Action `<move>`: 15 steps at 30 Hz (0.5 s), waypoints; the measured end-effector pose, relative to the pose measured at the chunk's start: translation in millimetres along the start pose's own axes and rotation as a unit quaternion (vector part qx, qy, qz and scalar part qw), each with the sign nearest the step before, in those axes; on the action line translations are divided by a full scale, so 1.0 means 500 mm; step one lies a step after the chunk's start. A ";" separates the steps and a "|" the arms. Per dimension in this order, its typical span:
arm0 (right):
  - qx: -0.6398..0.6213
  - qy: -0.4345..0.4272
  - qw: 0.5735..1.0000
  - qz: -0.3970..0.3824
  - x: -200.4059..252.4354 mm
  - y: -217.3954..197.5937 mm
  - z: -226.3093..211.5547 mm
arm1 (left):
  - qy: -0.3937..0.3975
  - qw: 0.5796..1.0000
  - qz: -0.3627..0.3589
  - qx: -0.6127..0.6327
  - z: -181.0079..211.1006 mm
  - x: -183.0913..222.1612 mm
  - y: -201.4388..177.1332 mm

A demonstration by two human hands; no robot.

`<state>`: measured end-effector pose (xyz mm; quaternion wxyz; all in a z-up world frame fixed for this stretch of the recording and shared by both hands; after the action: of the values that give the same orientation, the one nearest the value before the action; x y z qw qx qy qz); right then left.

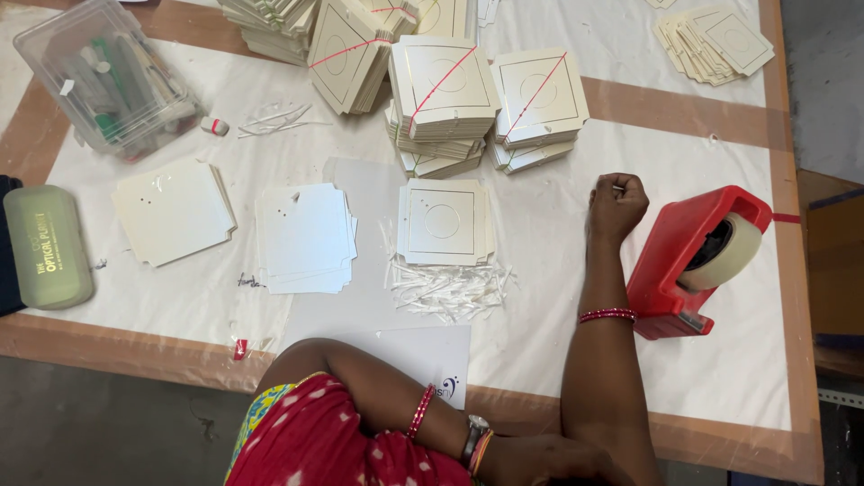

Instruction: The recorder is sorting, stacking, and packaging square paper cards at a manufacturing workstation.

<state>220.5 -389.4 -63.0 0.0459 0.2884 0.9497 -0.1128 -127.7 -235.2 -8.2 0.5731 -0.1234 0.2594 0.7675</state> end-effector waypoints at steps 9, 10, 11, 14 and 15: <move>0.007 -0.009 1.000 -0.006 -0.009 -0.004 0.019 | 0.112 0.944 -0.096 -0.296 0.029 -0.020 -0.028; 0.011 -0.001 1.000 -0.011 -0.012 -0.003 0.026 | 0.108 0.946 -0.089 -0.291 0.047 -0.026 -0.032; -0.008 -0.019 1.000 -0.017 -0.015 -0.002 0.027 | 0.107 0.948 -0.093 -0.283 0.065 -0.031 -0.034; -0.027 -0.020 0.999 -0.022 -0.017 -0.002 0.031 | 0.132 0.945 -0.084 -0.288 0.095 -0.052 -0.049; -0.029 -0.012 0.999 -0.017 -0.020 -0.005 0.029 | 0.162 0.935 -0.076 -0.307 0.105 -0.061 -0.056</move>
<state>228.0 -400.4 -75.3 0.0639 0.2699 0.9566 -0.0892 -85.9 -225.7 43.4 0.5140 -0.4350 0.0908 0.7337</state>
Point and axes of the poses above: each hand's wrist, its own x-axis away from the middle knuckle, its own y-axis out of the palm, z = x × y, the point moved 6 cm from there along -x, towards the middle knuckle, and after that the axes turned 11 degrees about x, right-handed, at the moved point
